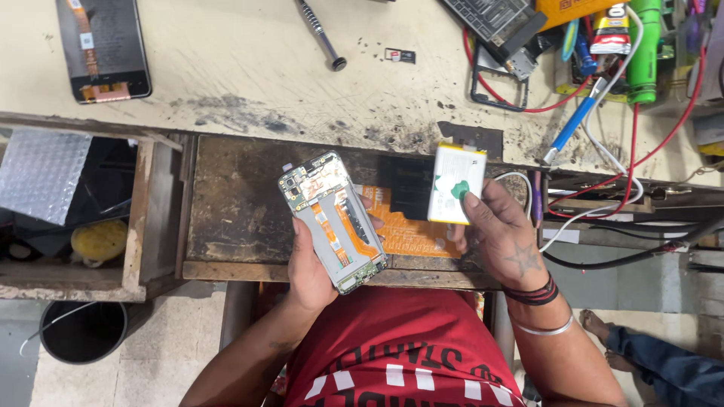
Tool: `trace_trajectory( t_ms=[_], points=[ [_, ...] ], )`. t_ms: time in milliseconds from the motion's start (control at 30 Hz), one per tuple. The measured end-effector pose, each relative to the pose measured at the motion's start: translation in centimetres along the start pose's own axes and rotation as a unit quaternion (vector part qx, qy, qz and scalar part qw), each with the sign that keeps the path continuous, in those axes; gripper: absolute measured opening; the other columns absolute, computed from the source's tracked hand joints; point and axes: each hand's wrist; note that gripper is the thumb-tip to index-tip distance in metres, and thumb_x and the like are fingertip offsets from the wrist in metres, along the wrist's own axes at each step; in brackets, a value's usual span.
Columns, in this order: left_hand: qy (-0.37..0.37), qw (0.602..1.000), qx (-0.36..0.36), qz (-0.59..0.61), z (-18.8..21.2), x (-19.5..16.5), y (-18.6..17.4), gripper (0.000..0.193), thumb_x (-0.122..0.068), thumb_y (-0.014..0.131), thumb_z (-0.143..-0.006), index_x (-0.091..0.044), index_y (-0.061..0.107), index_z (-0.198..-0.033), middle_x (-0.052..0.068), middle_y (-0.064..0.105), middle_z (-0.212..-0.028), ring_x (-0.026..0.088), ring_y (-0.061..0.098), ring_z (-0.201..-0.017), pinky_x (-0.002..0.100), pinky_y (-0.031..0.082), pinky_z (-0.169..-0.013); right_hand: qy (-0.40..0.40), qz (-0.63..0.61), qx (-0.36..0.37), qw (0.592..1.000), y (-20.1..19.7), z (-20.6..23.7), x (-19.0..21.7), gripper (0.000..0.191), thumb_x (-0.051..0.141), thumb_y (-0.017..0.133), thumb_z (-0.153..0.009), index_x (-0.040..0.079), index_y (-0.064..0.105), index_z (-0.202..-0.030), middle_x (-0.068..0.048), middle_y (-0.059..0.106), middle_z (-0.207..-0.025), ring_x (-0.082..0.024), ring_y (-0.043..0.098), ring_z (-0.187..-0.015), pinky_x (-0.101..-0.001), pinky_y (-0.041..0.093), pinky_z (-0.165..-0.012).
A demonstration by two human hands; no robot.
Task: The person works on a disassembled smartphone at a repair bench, detaching the old battery from the phone body and pressing a new replacement battery into place. They then reposition the phone, handle its frame and back cover, and hold the assembled phone while working at the bench.
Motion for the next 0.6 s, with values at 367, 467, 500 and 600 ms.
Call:
trace_trajectory(
  t_ms=[367,467,500,600],
  points=[
    [-0.053,0.998,-0.036,-0.012,0.0,3.2,0.0,0.079,-0.062,0.028,-0.105,-0.005,0.029,-0.159,0.017,0.048,-0.152,0.030,0.053,-0.138,0.048,0.049,-0.114,0.132,0.085,0.053,0.986,-0.1,4.0,-1.1,0.027,0.024,0.058,-0.099,0.004,0.065,-0.115,0.001,0.059,-0.068,-0.007,0.047,-0.053,-0.0212,0.033,-0.046],
    [-0.051,0.998,-0.028,-0.031,0.2,4.0,0.0,0.082,-0.063,0.026,-0.108,0.000,0.031,-0.160,0.019,0.048,-0.156,0.029,0.050,-0.143,0.043,0.043,-0.119,0.078,0.133,0.083,0.985,1.9,4.4,-0.7,0.028,0.020,0.061,-0.099,0.004,0.066,-0.121,0.002,0.063,-0.073,-0.006,0.053,-0.060,-0.0209,0.044,-0.053],
    [-0.053,0.997,-0.029,-0.038,0.2,4.2,0.0,0.083,-0.064,0.026,-0.108,0.000,0.032,-0.159,0.019,0.049,-0.155,0.028,0.051,-0.142,0.043,0.044,-0.119,0.081,0.151,0.081,0.982,2.4,4.3,-0.4,0.027,0.020,0.062,-0.099,0.003,0.067,-0.120,0.002,0.063,-0.072,-0.006,0.053,-0.059,-0.0211,0.044,-0.053],
    [-0.066,0.997,-0.021,-0.037,0.2,4.4,0.2,0.085,-0.066,0.026,-0.107,0.002,0.036,-0.157,0.019,0.054,-0.149,0.028,0.056,-0.136,0.043,0.047,-0.115,0.078,0.201,0.083,0.973,3.5,3.9,0.0,0.025,0.018,0.064,-0.098,0.003,0.070,-0.117,0.002,0.063,-0.070,-0.005,0.052,-0.057,-0.0213,0.043,-0.051]
  ],
)
Point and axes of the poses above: each hand's wrist, its own z-axis away from the middle knuckle, its own y-axis out of the palm, x = y × z
